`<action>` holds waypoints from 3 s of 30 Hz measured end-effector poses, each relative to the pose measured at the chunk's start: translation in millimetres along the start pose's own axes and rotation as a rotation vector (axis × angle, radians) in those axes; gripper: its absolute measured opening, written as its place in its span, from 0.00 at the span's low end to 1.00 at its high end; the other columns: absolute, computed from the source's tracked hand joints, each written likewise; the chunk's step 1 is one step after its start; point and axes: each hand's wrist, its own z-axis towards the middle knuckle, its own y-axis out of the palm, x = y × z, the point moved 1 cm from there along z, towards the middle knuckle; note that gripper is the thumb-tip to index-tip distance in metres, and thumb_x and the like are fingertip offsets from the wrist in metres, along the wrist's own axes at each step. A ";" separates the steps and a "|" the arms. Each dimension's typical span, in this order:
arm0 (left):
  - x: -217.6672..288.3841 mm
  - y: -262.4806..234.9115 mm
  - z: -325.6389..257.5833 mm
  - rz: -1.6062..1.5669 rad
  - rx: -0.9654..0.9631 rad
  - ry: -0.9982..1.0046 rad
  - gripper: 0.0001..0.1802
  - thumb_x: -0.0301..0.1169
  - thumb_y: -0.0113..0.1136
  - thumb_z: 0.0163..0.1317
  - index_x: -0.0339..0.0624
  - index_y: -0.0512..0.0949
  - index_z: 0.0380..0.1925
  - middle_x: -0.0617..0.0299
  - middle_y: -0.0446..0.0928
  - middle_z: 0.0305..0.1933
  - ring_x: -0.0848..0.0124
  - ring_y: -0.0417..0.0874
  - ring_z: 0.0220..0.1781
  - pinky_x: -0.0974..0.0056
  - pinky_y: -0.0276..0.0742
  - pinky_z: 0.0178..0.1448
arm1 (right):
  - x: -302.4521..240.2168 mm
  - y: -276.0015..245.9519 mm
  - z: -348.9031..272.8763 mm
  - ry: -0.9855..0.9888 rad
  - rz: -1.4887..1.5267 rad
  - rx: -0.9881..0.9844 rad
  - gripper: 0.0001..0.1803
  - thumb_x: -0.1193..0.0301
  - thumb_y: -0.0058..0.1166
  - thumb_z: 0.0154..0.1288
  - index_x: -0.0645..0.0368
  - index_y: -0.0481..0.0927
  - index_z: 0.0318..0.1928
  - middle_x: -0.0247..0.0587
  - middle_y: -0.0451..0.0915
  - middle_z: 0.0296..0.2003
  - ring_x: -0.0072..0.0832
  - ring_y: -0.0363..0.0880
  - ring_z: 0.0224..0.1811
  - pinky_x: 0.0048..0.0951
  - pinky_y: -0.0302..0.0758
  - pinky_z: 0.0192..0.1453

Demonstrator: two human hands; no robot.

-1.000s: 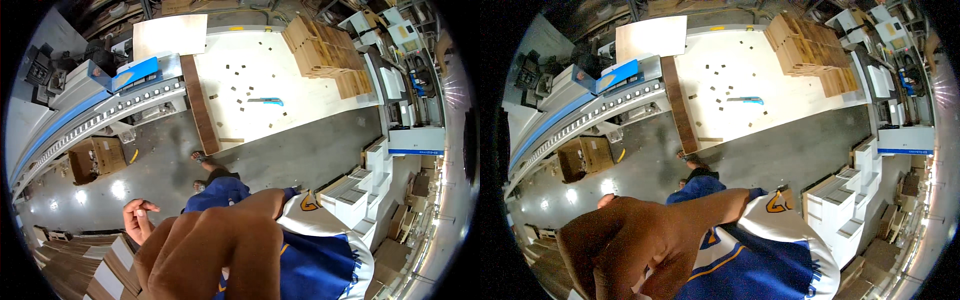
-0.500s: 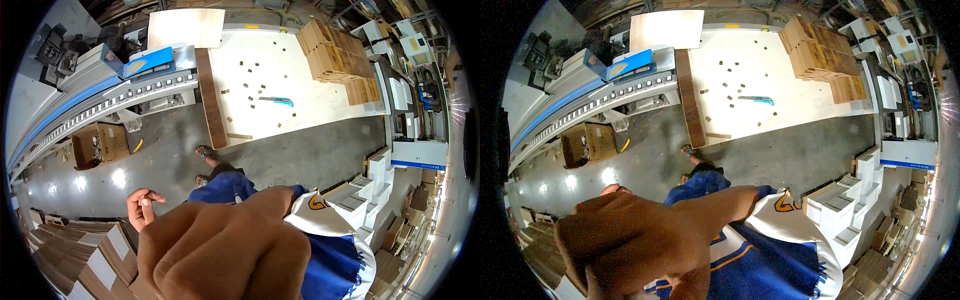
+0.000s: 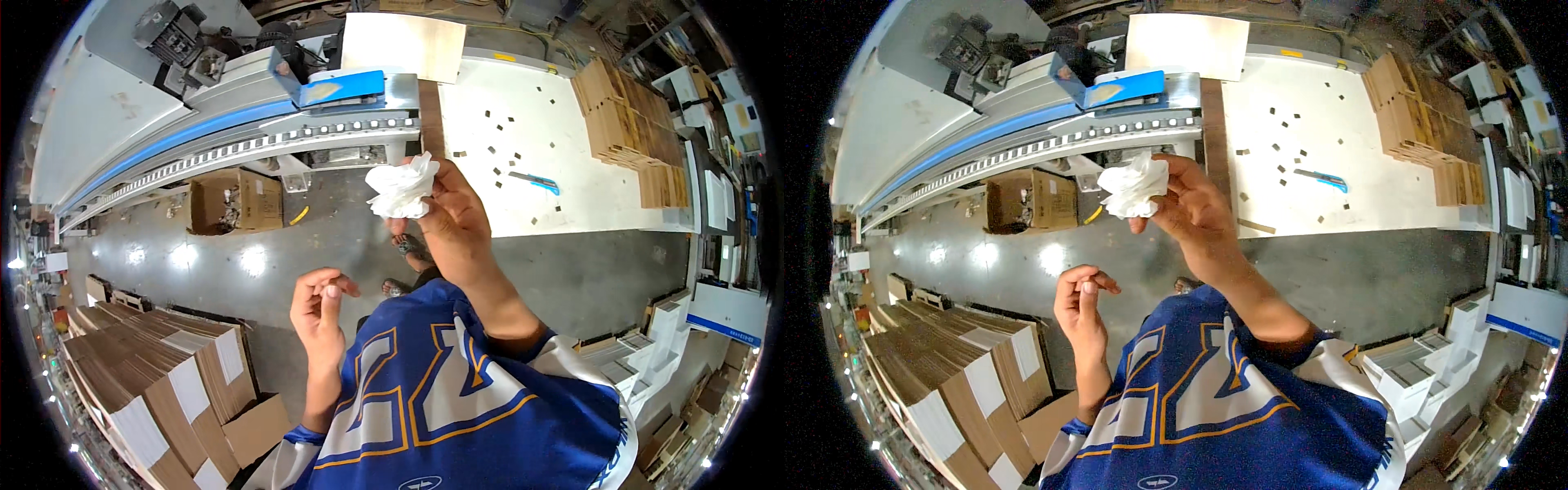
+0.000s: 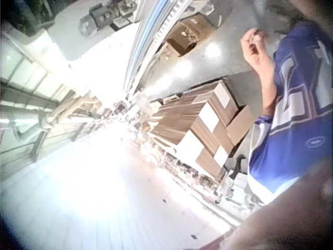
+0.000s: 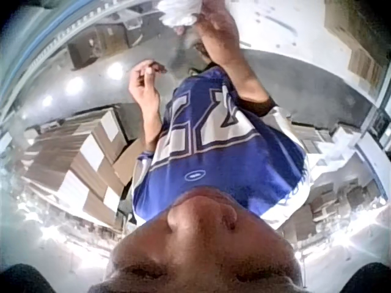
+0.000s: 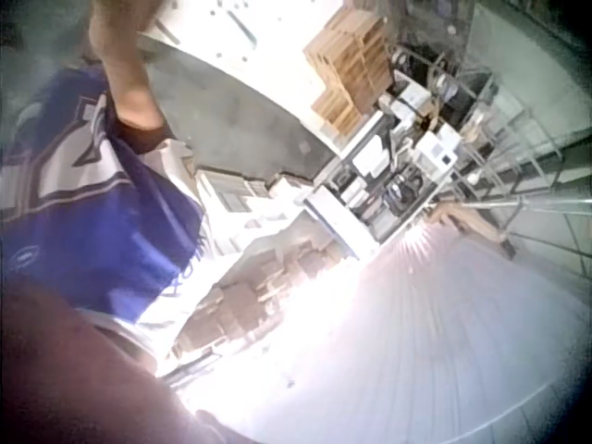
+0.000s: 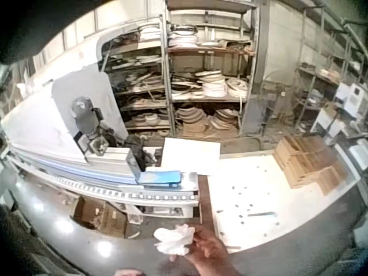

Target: The person picks up small brown parts from a white work table by hand and holds a white cloth while standing in a manufacturing facility.

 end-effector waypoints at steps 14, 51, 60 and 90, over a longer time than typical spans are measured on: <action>37.6 20.0 41.6 0.031 0.013 0.264 0.35 0.41 0.66 0.73 0.32 0.68 0.71 0.49 0.75 0.66 0.67 0.81 0.58 0.61 0.79 0.62 | -0.7 6.5 -10.8 0.111 -0.236 0.020 0.27 0.66 0.71 0.71 0.63 0.78 0.64 0.39 0.85 0.51 0.24 0.84 0.50 0.28 0.82 0.58; 31.3 26.9 51.4 -0.614 0.098 -0.164 0.30 0.55 0.58 0.76 0.37 0.77 0.57 0.61 0.81 0.48 0.74 0.82 0.44 0.70 0.79 0.47 | -3.0 13.5 3.1 0.196 -0.420 0.003 0.24 0.66 0.66 0.72 0.61 0.74 0.63 0.37 0.85 0.41 0.21 0.84 0.43 0.24 0.77 0.51; 59.1 34.8 46.1 -0.391 0.095 -0.127 0.23 0.46 0.70 0.71 0.36 0.78 0.47 0.58 0.82 0.43 0.76 0.81 0.44 0.68 0.75 0.49 | -12.8 22.9 -1.8 0.295 -0.372 -0.008 0.30 0.64 0.72 0.68 0.61 0.74 0.63 0.38 0.84 0.42 0.22 0.83 0.44 0.24 0.77 0.50; 123.7 76.7 4.4 -1.114 -0.527 -0.010 0.12 0.32 0.67 0.72 0.45 0.76 0.50 0.67 0.82 0.34 0.76 0.81 0.40 0.66 0.79 0.49 | -90.6 135.6 -14.6 -0.146 0.268 0.089 0.04 0.74 0.57 0.78 0.59 0.76 0.47 0.33 0.75 0.25 0.18 0.66 0.24 0.24 0.77 0.47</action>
